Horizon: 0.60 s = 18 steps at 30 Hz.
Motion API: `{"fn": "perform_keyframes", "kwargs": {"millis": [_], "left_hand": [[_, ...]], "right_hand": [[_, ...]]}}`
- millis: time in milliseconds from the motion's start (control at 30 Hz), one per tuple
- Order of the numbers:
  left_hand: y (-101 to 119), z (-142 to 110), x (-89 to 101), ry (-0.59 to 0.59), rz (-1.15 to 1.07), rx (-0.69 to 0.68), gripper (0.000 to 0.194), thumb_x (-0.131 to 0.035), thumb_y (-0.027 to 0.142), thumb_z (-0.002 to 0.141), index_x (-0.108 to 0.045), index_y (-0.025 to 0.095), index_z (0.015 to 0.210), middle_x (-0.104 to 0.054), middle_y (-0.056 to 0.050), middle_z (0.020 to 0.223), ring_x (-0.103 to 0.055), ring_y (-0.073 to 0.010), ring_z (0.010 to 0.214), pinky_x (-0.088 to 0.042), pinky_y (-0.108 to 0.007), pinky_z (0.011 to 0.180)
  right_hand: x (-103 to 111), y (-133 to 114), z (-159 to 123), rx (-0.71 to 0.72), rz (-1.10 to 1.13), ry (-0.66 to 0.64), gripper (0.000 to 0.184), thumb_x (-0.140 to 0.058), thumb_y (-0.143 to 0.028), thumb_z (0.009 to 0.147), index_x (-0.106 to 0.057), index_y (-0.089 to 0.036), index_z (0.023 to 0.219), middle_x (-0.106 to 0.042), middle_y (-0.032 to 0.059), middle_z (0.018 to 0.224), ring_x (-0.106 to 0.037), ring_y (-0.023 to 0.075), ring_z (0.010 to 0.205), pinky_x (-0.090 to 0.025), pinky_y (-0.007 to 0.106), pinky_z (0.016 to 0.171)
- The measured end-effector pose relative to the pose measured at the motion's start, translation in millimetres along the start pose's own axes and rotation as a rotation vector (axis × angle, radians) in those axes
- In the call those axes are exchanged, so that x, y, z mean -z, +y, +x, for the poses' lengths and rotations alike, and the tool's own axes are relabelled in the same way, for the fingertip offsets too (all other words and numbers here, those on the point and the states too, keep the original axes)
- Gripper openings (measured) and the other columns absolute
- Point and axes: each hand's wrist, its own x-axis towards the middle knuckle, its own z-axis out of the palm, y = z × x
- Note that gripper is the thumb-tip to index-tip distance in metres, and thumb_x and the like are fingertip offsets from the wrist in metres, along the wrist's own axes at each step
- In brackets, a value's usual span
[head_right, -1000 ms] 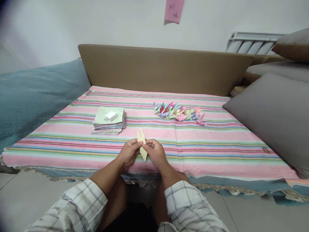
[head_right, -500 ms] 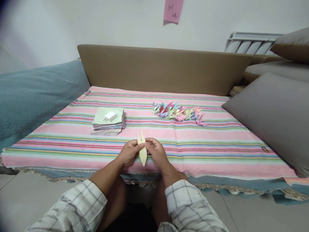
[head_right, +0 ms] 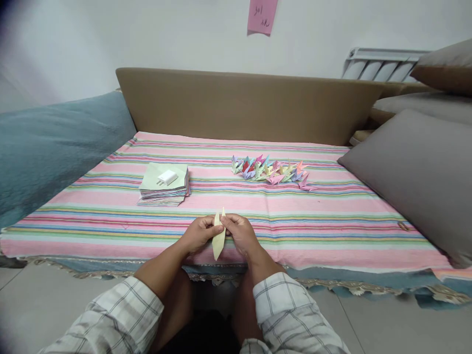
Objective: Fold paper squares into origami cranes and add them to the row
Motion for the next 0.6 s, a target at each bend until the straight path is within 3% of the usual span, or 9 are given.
{"fn": "perform_keyframes", "kwargs": {"millis": [367, 600], "left_hand": [[-10.2, 0.5, 0.0, 0.123, 0.169, -0.012, 0.021, -0.069, 0.037, 0.068, -0.07, 0.016, 0.067, -0.066, -0.002, 0.068, -0.055, -0.0141, 0.062, -0.041, -0.022, 0.058], [-5.2, -1.2, -0.8, 0.098, 0.221, 0.022, 0.023, -0.068, 0.037, 0.068, -0.07, 0.014, 0.07, -0.062, -0.001, 0.067, -0.05, -0.0125, 0.059, -0.035, -0.021, 0.055]], "right_hand": [[-6.1, 1.1, 0.3, 0.015, 0.019, 0.136, 0.029, -0.077, -0.043, 0.059, -0.066, -0.016, 0.063, -0.05, -0.0053, 0.046, -0.036, 0.006, 0.044, -0.03, 0.021, 0.044], [-9.2, -5.9, -0.4, -0.004, 0.133, 0.136, 0.029, -0.08, -0.039, 0.055, -0.066, -0.018, 0.07, -0.055, -0.0056, 0.053, -0.039, 0.0051, 0.046, -0.03, 0.02, 0.046]]}}
